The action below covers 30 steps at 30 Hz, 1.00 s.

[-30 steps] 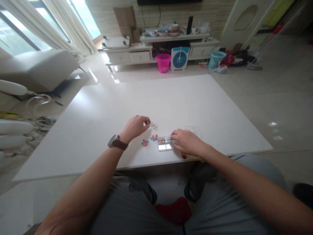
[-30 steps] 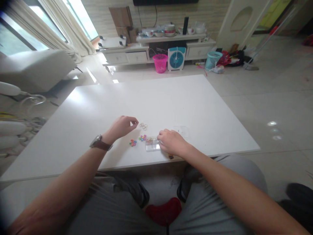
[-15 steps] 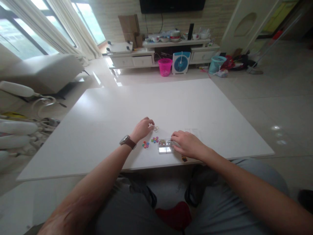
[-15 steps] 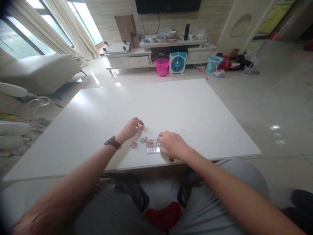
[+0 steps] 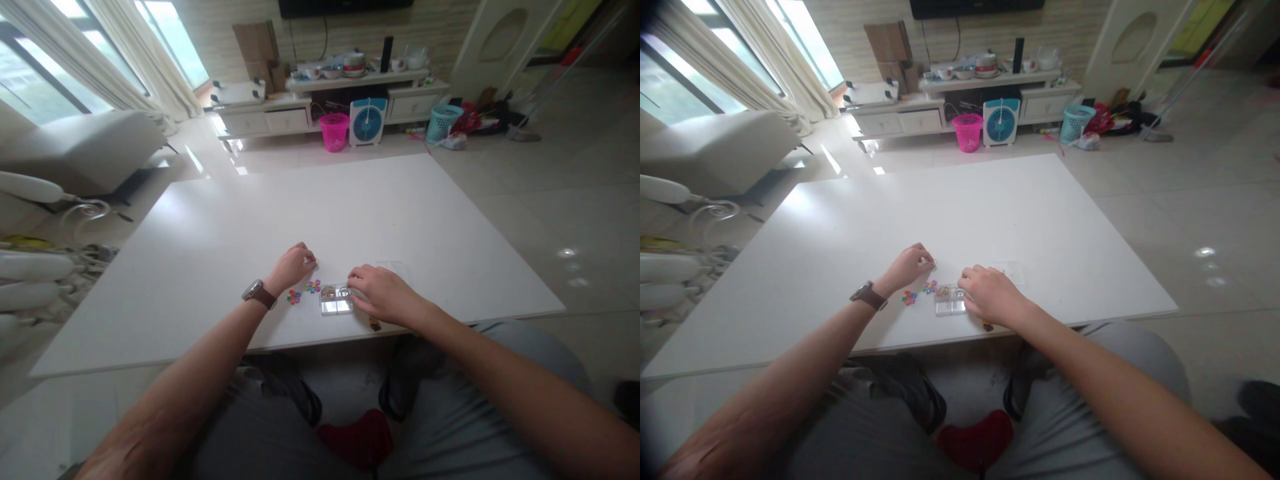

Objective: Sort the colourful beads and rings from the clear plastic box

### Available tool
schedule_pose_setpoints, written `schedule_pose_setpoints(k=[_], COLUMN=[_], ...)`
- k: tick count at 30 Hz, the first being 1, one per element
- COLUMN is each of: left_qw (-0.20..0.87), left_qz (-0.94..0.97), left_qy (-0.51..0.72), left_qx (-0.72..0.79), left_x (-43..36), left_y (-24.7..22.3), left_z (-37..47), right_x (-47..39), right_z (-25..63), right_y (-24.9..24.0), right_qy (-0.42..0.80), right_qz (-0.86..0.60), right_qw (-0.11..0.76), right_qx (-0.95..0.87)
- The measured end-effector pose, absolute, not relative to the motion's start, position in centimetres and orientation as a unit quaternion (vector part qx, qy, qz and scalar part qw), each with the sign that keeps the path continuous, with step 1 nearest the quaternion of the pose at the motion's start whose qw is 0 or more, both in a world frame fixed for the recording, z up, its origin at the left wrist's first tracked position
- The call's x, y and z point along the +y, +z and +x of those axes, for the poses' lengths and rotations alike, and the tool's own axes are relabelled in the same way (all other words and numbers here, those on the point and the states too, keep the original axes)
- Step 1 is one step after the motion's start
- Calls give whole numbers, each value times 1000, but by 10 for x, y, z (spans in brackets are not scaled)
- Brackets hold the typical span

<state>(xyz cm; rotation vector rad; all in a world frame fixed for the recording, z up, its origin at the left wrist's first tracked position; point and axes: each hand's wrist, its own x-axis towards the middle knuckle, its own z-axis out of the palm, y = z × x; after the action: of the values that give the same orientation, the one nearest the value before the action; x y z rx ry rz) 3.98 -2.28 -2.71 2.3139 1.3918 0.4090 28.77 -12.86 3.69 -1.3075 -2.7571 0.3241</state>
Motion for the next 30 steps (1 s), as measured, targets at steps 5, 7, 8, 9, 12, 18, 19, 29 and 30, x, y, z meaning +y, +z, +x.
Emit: schedule_pose_setpoints(k=[5,7,8,9,12,18,19,29,30], left_qw=[205,194,189,185,176,99,84,160,184], left_qz=[835,838,840,841,843,860,863,864,859], left_qy=[155,151,145,138,110,23,12,32,50], left_qx=[486,486,487,488,495,500,498,476,474], left_x=[-23,-23,-24,-24,-23,-26,-27,-27,-25], left_y=[-25,-24,-24,-25,-25,-28,-29,-12,-10], left_z=[38,38,38,39,40,48,50,42,40], right_x=[-127,-127,-126,-126,-127,-128,-128,-129,-129], right_z=[289,289,289,289,288,286,285,285,285], right_y=[34,33,33,32,33,34,34,38,39], right_qy=[108,109,109,109,108,107,105,97,97], right_qz=[-426,-425,-425,-425,-426,-426,-425,-422,-423], right_qw=[36,35,33,31,24,25,25,27,26], right_qx=[-898,-898,-898,-898,-898,-898,-899,-901,-900])
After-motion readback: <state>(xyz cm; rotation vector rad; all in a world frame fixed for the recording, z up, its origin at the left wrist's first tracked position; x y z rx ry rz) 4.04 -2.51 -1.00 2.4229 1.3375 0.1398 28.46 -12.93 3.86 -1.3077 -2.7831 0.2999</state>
